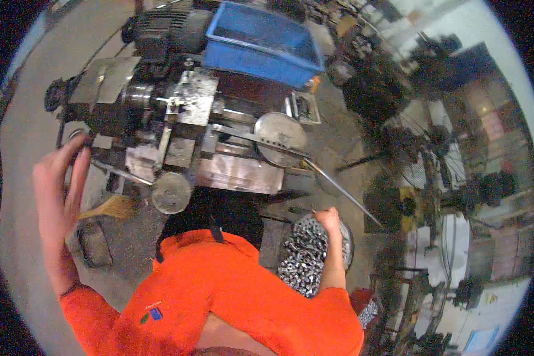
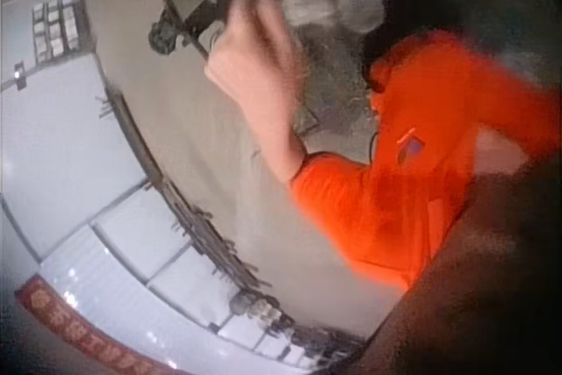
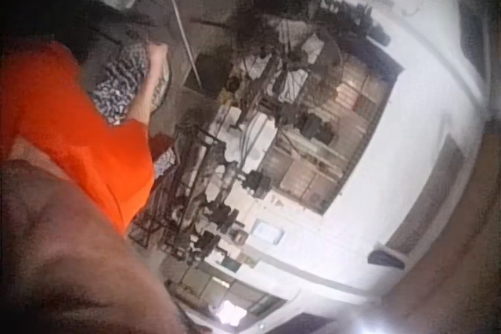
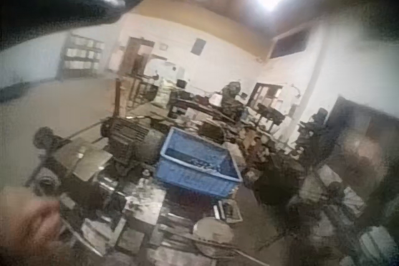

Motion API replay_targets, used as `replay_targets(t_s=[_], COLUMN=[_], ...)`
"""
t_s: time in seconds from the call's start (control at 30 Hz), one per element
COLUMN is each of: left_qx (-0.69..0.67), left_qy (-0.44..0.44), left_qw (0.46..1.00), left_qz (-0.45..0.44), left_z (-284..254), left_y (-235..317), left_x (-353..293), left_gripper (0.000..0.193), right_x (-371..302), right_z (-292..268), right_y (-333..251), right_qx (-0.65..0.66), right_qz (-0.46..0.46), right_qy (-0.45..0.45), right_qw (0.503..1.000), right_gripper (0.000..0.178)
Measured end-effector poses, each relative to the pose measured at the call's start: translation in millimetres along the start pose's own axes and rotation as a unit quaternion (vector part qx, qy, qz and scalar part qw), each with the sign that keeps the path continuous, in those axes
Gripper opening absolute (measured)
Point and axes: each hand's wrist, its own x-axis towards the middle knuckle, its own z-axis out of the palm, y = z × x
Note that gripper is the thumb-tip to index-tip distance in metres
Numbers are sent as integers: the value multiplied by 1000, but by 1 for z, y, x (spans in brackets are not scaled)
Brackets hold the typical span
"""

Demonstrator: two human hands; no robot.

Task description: The person operates a metal turning machine, repeatedly inserting small metal pieces into the chuck and using a long metal rod to guide the process. The person collects the processed pieces in a perforated metal tray and occasionally places them into a blue bin.

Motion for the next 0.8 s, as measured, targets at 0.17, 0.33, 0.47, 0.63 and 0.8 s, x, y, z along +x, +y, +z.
replay_targets(t_s=[0.17, 0.33, 0.47, 0.63, 0.8], left_qx=[235, 239, 86, -49, -16], left_qy=[-80, -106, -135, -38, -103], left_qw=[946, 904, 889, 896, 872], left_qz=[-207, -339, -428, -439, -478], left_z=[28, 18, 38, 63, 59], left_y=[-159, -225, -221, -231, -238], left_x=[-66, -162, -195, -237, -239], left_gripper=[30, 40, 44, 48, 34], right_x=[29, 34, 45, 64, 76], right_z=[23, 41, 76, 164, 216], right_y=[-84, -251, -365, -468, -500], right_qx=[22, 0, 51, -35, -190], right_qz=[-137, -333, -512, -685, -543], right_qy=[-75, -115, -154, -72, -136], right_qw=[987, 936, 844, 724, 806], right_gripper=[19, 26, 27, 21, 20])
